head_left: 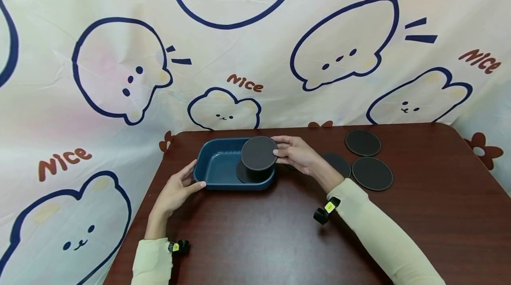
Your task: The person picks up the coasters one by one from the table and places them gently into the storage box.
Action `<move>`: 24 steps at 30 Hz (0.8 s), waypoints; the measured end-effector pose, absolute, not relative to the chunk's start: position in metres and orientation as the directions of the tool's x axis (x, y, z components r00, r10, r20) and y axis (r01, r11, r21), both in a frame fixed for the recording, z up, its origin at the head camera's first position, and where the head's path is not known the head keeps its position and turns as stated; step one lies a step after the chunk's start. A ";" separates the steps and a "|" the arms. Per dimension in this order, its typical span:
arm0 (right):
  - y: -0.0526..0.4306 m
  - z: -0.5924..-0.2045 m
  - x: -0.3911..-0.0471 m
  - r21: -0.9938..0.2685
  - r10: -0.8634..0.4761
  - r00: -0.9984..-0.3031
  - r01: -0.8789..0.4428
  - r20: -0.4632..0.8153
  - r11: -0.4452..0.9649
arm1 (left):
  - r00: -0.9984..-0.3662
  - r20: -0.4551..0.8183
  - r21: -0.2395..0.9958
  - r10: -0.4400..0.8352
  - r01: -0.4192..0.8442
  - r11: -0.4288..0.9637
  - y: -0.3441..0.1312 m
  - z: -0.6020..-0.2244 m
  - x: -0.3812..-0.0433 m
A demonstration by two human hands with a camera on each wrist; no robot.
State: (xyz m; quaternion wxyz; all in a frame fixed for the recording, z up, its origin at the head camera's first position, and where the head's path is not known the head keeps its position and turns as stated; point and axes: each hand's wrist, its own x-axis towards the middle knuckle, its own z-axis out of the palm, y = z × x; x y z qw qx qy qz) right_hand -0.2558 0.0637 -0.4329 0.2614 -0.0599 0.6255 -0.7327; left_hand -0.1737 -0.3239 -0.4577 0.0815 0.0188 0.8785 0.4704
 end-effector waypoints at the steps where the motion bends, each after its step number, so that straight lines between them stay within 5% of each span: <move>1: 0.063 -0.433 -0.256 -0.946 -0.457 -0.855 0.313 -0.244 -0.081 | -0.986 -0.129 0.830 0.106 -0.049 0.556 -0.324 -0.458 -0.174; 24: 0.043 -0.435 -0.261 -0.958 -0.445 -0.852 0.280 -0.275 0.057 | -0.987 -0.126 0.829 0.102 -0.048 0.557 -0.323 -0.456 -0.174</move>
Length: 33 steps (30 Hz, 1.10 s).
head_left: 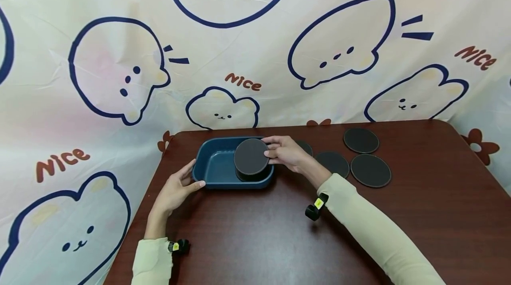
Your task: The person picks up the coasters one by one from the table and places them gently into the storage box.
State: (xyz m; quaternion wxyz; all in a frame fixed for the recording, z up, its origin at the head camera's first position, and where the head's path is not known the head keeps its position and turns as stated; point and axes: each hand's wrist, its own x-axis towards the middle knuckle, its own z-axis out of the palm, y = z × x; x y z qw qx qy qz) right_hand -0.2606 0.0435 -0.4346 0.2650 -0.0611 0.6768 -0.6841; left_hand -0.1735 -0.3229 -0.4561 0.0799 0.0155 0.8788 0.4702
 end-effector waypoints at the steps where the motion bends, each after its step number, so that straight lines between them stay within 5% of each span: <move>1: 0.042 -0.434 -0.261 -0.958 -0.444 -0.853 0.279 -0.276 0.059 | -0.987 -0.126 0.829 0.102 -0.048 0.556 -0.323 -0.456 -0.174; 23: 0.030 -0.428 -0.258 -0.953 -0.403 -0.868 0.228 -0.291 0.198 | -0.987 -0.117 0.819 0.114 -0.031 0.573 -0.323 -0.456 -0.172; 33: 0.037 -0.408 -0.247 -0.855 -0.428 -0.892 -0.101 -0.149 0.508 | -0.987 -0.128 0.818 0.100 -0.048 0.573 -0.321 -0.455 -0.173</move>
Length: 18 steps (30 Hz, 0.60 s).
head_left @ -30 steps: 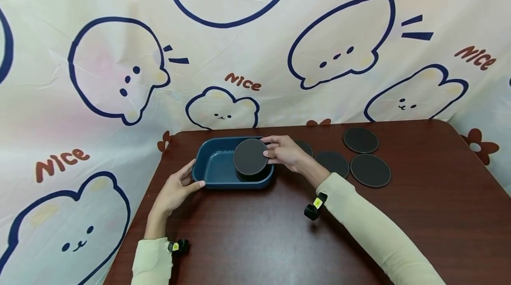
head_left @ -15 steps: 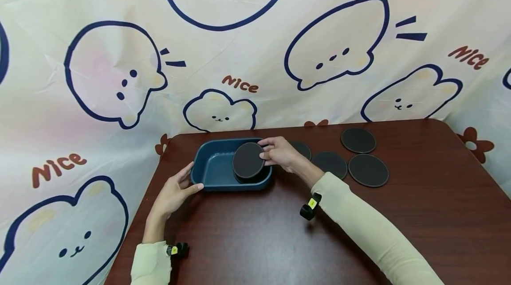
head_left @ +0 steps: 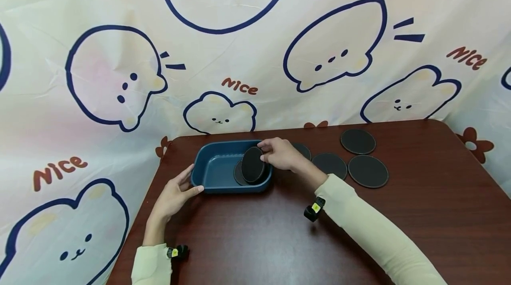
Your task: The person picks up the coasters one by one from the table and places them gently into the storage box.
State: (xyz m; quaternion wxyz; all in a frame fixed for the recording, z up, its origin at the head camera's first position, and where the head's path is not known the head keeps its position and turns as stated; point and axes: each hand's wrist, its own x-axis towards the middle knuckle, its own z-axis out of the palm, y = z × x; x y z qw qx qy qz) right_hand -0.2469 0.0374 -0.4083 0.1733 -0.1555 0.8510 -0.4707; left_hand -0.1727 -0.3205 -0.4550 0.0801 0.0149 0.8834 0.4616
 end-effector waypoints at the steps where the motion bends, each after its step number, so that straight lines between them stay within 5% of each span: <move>1: 0.040 -0.406 -0.246 -0.846 -0.437 -0.890 -0.127 -0.134 0.518 | -0.987 -0.128 0.818 0.100 -0.048 0.573 -0.321 -0.455 -0.173; 18: 0.125 -0.434 -0.254 -0.938 -0.374 -0.923 -0.051 -0.086 0.342 | -0.987 -0.117 0.824 0.110 -0.034 0.566 -0.324 -0.456 -0.172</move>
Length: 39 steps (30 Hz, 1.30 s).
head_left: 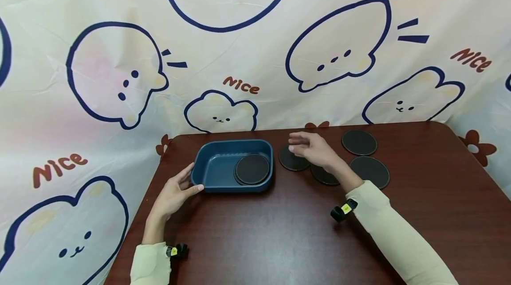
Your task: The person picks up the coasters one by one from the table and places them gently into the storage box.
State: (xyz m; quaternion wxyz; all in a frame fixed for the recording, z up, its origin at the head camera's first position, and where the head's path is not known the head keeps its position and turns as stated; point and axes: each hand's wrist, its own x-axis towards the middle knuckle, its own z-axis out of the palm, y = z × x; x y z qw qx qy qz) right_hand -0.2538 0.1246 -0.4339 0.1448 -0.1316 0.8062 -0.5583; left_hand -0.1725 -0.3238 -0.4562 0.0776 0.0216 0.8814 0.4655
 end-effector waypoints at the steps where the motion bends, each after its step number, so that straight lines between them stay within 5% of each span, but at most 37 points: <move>1: 0.130 -0.437 -0.254 -0.939 -0.369 -0.925 -0.048 -0.087 0.341 | -0.987 -0.119 0.823 0.109 -0.036 0.567 -0.324 -0.456 -0.172; 25: 0.249 -0.464 -0.234 -0.963 -0.255 -0.950 0.118 -0.181 0.243 | -0.988 -0.111 0.830 0.106 -0.034 0.557 -0.325 -0.459 -0.171; 39: 0.299 -0.474 -0.214 -0.844 -0.109 -0.994 -0.046 -0.015 0.535 | -0.988 -0.104 0.827 0.115 -0.022 0.562 -0.325 -0.457 -0.170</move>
